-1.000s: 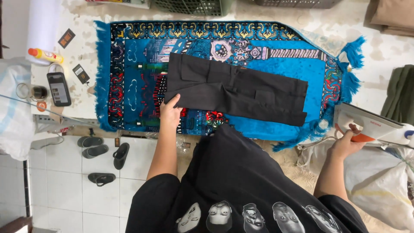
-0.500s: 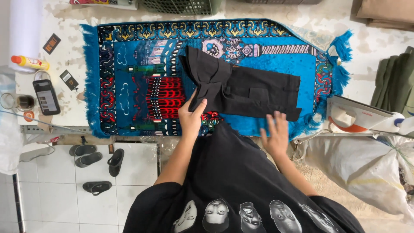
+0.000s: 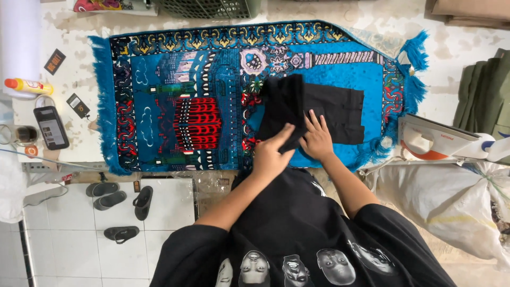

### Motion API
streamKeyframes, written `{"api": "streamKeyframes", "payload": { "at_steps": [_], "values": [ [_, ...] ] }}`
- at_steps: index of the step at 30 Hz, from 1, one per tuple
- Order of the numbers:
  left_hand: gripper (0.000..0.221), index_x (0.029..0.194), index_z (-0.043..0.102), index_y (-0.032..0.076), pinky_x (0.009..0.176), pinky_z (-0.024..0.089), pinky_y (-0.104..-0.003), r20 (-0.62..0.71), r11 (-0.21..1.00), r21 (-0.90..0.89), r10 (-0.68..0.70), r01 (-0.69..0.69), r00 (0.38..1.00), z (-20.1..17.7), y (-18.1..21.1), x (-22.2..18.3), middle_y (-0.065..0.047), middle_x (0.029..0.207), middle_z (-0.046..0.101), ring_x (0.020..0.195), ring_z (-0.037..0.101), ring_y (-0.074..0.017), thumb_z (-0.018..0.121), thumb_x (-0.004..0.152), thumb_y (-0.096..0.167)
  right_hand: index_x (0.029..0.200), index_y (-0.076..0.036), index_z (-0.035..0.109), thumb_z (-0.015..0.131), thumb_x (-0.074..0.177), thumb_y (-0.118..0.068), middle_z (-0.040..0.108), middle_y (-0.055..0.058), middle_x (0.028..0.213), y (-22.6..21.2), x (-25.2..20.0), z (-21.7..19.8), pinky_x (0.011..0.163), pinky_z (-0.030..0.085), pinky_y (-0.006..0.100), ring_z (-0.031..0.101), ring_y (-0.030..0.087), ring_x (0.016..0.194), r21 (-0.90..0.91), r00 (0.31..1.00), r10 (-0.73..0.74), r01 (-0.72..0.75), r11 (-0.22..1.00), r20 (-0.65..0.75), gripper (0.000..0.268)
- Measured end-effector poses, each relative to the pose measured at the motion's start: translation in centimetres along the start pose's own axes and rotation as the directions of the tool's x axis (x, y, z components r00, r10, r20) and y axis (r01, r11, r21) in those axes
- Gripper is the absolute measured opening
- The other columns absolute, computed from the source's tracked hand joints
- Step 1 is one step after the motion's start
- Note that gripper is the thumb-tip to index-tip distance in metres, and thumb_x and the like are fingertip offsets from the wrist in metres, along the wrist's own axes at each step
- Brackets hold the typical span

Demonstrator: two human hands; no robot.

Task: The person is ironing and folding a pair of black pants on a mat on the floor.

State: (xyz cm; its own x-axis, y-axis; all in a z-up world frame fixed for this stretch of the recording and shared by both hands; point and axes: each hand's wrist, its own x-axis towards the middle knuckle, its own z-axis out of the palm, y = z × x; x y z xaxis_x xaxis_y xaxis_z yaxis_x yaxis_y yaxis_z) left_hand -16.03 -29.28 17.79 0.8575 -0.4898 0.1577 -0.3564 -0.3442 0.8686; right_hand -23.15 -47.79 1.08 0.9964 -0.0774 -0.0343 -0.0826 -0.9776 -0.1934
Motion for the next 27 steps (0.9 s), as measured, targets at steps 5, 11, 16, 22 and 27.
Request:
{"api": "streamKeyframes", "payload": {
  "at_steps": [5, 11, 16, 22, 27],
  "values": [
    [0.073, 0.150, 0.049, 0.004, 0.102, 0.052, -0.054, 0.312, 0.995, 0.056, 0.062, -0.084, 0.948, 11.5, -2.4, -1.2, -0.031, 0.148, 0.049, 0.126, 0.058, -0.0457, 0.073, 0.085, 0.027, 0.111, -0.008, 0.077, 0.075, 0.084, -0.032, 0.052, 0.010, 0.152, 1.2, -2.9, 1.0, 0.118, 0.026, 0.051, 0.037, 0.027, 0.145, 0.395, 0.983, 0.175, -0.140, 0.908, -0.052, 0.036],
    [0.054, 0.135, 0.062, 0.004, 0.117, 0.039, -0.053, 0.307, 0.981, -0.048, 0.196, -0.190, 0.931, 15.0, -3.4, 0.9, -0.022, 0.144, 0.056, 0.134, 0.056, -0.0372, 0.068, 0.092, 0.035, 0.124, -0.002, 0.069, 0.095, 0.072, -0.022, 0.068, 0.020, 0.126, 3.1, -9.5, 2.0, 0.097, 0.051, 0.047, 0.062, 0.028, 0.119, 0.896, 0.843, 0.537, -0.269, 0.354, 0.041, 0.061],
    [0.050, 0.135, 0.063, 0.009, 0.122, 0.034, -0.048, 0.084, 0.908, 0.173, 0.372, -0.382, 0.924, 11.4, -5.4, 11.2, -0.013, 0.137, 0.062, 0.131, 0.058, -0.0315, 0.070, 0.090, 0.031, 0.120, 0.003, 0.068, 0.090, 0.085, -0.016, 0.072, 0.013, 0.115, 0.3, -8.5, -4.3, 0.087, 0.053, 0.043, 0.059, 0.016, 0.101, 0.957, 0.654, 0.703, -0.252, -0.146, 0.279, 0.045],
    [0.134, 0.157, 0.037, 0.024, 0.129, 0.017, -0.048, 0.805, 0.946, 0.204, -0.015, -0.253, 0.593, 11.8, -6.0, 20.1, -0.006, 0.147, 0.061, 0.148, 0.044, -0.0249, 0.095, 0.048, 0.076, 0.106, -0.001, 0.075, 0.084, 0.082, 0.002, 0.076, 0.008, 0.101, 4.6, -8.0, -1.7, 0.084, 0.054, 0.032, 0.062, 0.011, 0.097, 0.977, 0.870, 0.451, -0.212, -0.021, 0.199, 0.026],
    [0.110, 0.147, 0.056, 0.027, 0.102, 0.053, -0.038, 0.943, 0.965, 0.256, -0.261, 0.047, 0.205, 14.0, -4.7, 24.3, -0.009, 0.128, 0.072, 0.118, 0.069, -0.0251, 0.105, 0.051, 0.045, 0.106, 0.002, 0.075, 0.080, 0.077, 0.011, 0.077, 0.018, 0.102, 7.4, -6.3, 2.0, 0.095, 0.053, 0.041, 0.068, 0.024, 0.104, 0.989, 0.968, 0.208, -0.128, -0.077, 0.142, 0.031]
  ]
}}
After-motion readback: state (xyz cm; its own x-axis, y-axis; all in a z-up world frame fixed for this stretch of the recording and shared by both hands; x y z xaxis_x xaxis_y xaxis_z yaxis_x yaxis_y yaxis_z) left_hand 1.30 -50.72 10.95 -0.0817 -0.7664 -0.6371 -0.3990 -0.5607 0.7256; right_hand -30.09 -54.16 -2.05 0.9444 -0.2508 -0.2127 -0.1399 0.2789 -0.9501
